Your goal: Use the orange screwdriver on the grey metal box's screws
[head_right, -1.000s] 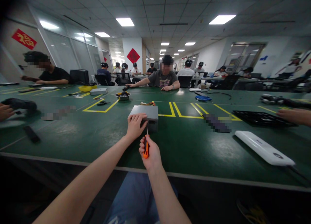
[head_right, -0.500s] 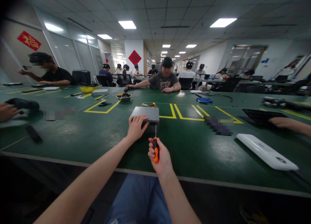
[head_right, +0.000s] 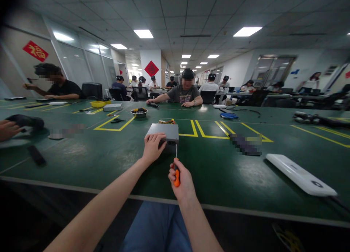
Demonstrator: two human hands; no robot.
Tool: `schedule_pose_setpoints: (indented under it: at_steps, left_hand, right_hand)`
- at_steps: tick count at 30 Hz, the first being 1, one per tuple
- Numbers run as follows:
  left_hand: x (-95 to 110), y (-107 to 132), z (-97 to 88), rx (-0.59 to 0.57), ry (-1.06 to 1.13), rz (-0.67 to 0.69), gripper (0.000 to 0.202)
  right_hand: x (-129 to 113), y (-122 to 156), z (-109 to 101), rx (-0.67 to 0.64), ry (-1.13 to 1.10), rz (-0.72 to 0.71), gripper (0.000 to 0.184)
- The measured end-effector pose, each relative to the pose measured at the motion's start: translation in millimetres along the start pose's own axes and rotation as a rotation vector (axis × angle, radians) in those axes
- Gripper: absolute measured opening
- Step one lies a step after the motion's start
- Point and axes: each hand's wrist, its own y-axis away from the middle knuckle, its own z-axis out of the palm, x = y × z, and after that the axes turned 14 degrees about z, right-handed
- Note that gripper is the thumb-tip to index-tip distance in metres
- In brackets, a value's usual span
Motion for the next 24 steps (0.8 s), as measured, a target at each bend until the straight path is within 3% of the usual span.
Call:
schedule_pose_setpoints:
  at_steps: [8,13,18,21,24]
  left_hand:
    - [-0.6,0.4,0.9,0.010,-0.006,0.006,0.021]
    - [3.8,0.3,-3.6,0.004,-0.091,0.074,0.030]
    - [16.6,-3.5,-3.3,-0.170,-0.049,0.572,0.024]
    - [19.1,-8.2,0.5,-0.189,-0.009,0.634,0.018]
    - [17.3,-13.0,2.9,-0.197,0.028,0.670,0.018]
  right_hand:
    - [-12.5,16.2,9.0,-0.021,-0.056,0.168,0.023]
    - [-10.2,16.5,9.5,-0.039,-0.089,0.174,0.022]
    - [-11.9,14.5,9.3,-0.079,-0.126,0.214,0.025]
    - [-12.6,12.2,8.4,-0.085,-0.099,0.220,0.027]
    - [-14.3,7.6,-0.5,-0.048,0.087,0.174,0.028]
